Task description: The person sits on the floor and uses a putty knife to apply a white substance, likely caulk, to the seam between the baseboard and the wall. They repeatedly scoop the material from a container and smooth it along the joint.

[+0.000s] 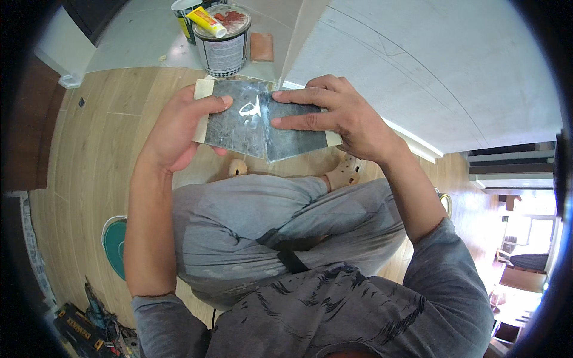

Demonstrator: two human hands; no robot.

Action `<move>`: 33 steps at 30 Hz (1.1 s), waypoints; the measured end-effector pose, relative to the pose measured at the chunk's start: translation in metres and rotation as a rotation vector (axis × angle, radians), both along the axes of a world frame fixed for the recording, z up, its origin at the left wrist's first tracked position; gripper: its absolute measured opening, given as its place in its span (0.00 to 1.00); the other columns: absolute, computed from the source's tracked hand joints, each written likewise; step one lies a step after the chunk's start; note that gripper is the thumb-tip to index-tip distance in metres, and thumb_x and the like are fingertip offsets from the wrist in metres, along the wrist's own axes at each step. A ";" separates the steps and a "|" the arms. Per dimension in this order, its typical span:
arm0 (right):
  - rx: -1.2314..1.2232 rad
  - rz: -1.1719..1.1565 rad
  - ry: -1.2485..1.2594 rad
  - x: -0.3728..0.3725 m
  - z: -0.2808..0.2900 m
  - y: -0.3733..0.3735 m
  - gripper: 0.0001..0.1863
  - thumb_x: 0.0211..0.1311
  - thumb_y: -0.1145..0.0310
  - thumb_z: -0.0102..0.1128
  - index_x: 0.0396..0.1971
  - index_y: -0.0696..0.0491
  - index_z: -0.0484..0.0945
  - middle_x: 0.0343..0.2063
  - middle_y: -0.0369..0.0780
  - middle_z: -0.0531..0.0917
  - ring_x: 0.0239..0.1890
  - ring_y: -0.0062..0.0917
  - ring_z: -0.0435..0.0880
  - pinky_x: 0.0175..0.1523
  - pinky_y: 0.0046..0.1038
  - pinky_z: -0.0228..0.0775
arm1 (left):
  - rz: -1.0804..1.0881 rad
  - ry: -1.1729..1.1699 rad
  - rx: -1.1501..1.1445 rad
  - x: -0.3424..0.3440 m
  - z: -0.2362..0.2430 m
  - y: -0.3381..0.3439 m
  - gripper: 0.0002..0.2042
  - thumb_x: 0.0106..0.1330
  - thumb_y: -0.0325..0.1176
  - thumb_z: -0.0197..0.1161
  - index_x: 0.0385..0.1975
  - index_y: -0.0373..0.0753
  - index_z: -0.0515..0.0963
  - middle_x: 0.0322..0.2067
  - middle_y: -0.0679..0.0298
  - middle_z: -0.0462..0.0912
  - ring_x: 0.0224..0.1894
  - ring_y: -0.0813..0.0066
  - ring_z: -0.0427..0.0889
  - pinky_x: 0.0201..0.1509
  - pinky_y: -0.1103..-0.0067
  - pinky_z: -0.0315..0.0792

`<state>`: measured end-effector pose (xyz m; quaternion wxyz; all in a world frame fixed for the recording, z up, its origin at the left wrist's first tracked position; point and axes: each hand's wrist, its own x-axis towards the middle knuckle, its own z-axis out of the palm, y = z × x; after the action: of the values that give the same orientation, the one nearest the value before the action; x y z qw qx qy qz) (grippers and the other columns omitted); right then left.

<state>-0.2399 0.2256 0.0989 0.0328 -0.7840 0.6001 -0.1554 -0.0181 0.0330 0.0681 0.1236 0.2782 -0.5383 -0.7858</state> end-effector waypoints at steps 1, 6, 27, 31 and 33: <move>0.024 -0.039 0.005 -0.004 -0.004 0.003 0.32 0.50 0.83 0.64 0.56 0.40 0.88 0.63 0.31 0.82 0.58 0.34 0.77 0.66 0.36 0.71 | -0.019 0.002 -0.007 0.000 -0.001 -0.001 0.17 0.67 0.38 0.67 0.51 0.35 0.79 0.36 0.64 0.86 0.28 0.78 0.85 0.17 0.77 0.74; 0.089 -0.160 -0.554 -0.039 -0.067 0.019 0.31 0.58 0.82 0.64 0.62 0.45 0.82 0.64 0.36 0.81 0.60 0.32 0.78 0.67 0.39 0.69 | 0.174 -0.027 -0.032 0.007 -0.005 -0.009 0.15 0.68 0.38 0.66 0.49 0.36 0.79 0.36 0.65 0.85 0.30 0.79 0.84 0.21 0.77 0.75; -0.488 -1.212 -2.321 -0.015 -0.328 -0.077 0.08 0.70 0.72 0.56 0.46 0.50 0.74 0.40 0.37 0.81 0.39 0.27 0.81 0.43 0.30 0.72 | 0.144 -0.030 -0.026 0.007 -0.020 -0.032 0.13 0.70 0.37 0.66 0.46 0.33 0.79 0.36 0.62 0.84 0.33 0.76 0.83 0.25 0.75 0.77; -0.491 -1.319 -2.330 -0.022 -0.328 -0.092 0.08 0.71 0.73 0.54 0.47 0.53 0.74 0.40 0.39 0.80 0.38 0.29 0.81 0.41 0.31 0.73 | 0.100 -0.033 -0.032 0.006 -0.019 -0.033 0.14 0.70 0.37 0.66 0.46 0.33 0.79 0.37 0.62 0.84 0.34 0.75 0.82 0.26 0.74 0.77; -0.497 -1.338 -2.346 -0.027 -0.326 -0.097 0.09 0.71 0.73 0.54 0.48 0.56 0.74 0.43 0.41 0.79 0.40 0.29 0.79 0.43 0.31 0.74 | 0.100 -0.041 -0.032 0.006 -0.018 -0.032 0.14 0.70 0.37 0.66 0.46 0.33 0.79 0.37 0.62 0.84 0.35 0.75 0.82 0.26 0.74 0.77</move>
<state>-0.2671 0.1282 -0.2268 0.2957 0.2571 0.4374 -0.8094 -0.0123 0.0005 0.0502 0.1561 0.3189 -0.5386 -0.7641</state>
